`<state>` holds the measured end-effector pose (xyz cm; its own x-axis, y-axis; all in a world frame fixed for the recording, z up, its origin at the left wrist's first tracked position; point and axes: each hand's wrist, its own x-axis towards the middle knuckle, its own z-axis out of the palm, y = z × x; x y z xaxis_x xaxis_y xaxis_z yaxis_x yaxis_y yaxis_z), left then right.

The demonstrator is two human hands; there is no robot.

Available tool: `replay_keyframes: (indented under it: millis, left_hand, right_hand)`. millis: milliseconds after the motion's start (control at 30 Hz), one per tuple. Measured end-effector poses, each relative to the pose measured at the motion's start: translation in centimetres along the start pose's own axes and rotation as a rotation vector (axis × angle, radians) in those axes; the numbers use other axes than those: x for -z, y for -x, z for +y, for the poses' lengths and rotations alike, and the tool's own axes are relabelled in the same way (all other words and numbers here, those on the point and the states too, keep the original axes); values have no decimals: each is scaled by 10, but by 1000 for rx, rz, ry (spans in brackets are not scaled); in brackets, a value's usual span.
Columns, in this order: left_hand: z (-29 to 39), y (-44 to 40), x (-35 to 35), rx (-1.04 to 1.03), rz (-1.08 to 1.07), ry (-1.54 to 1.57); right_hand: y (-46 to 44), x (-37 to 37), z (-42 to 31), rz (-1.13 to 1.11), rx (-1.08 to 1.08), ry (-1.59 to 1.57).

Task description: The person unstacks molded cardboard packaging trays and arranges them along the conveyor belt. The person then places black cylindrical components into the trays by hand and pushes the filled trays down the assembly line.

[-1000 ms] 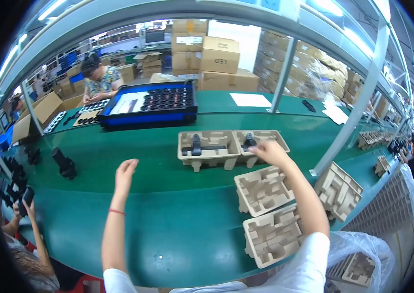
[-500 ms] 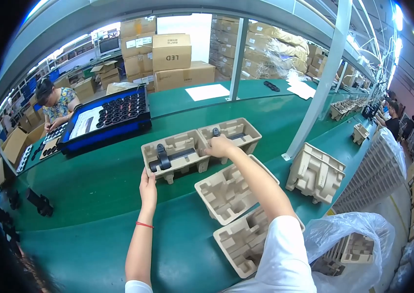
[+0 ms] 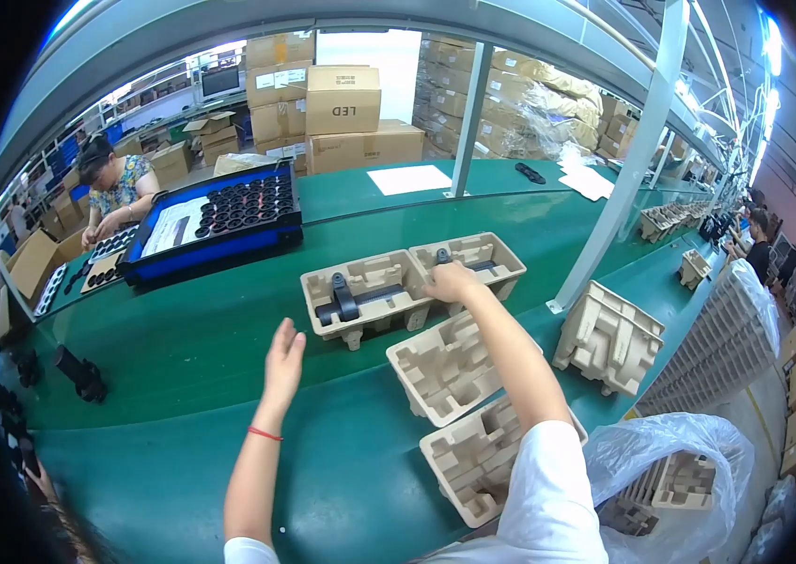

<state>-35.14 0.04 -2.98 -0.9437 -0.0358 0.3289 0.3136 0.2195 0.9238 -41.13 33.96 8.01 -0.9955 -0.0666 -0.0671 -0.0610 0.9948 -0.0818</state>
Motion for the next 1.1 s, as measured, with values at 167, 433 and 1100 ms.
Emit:
replay_keyframes:
  millis: [167, 433, 1100]
  left_hand:
    - [27, -10, 157, -230, 187, -515]
    - [53, -45, 409, -176, 834, -1524]
    - [7, -28, 462, 246, 225, -1314]
  right_hand:
    - [26, 23, 8, 300, -3, -103]
    - [91, 52, -6, 357, 242, -276]
    - [204, 33, -27, 452, 387, 72]
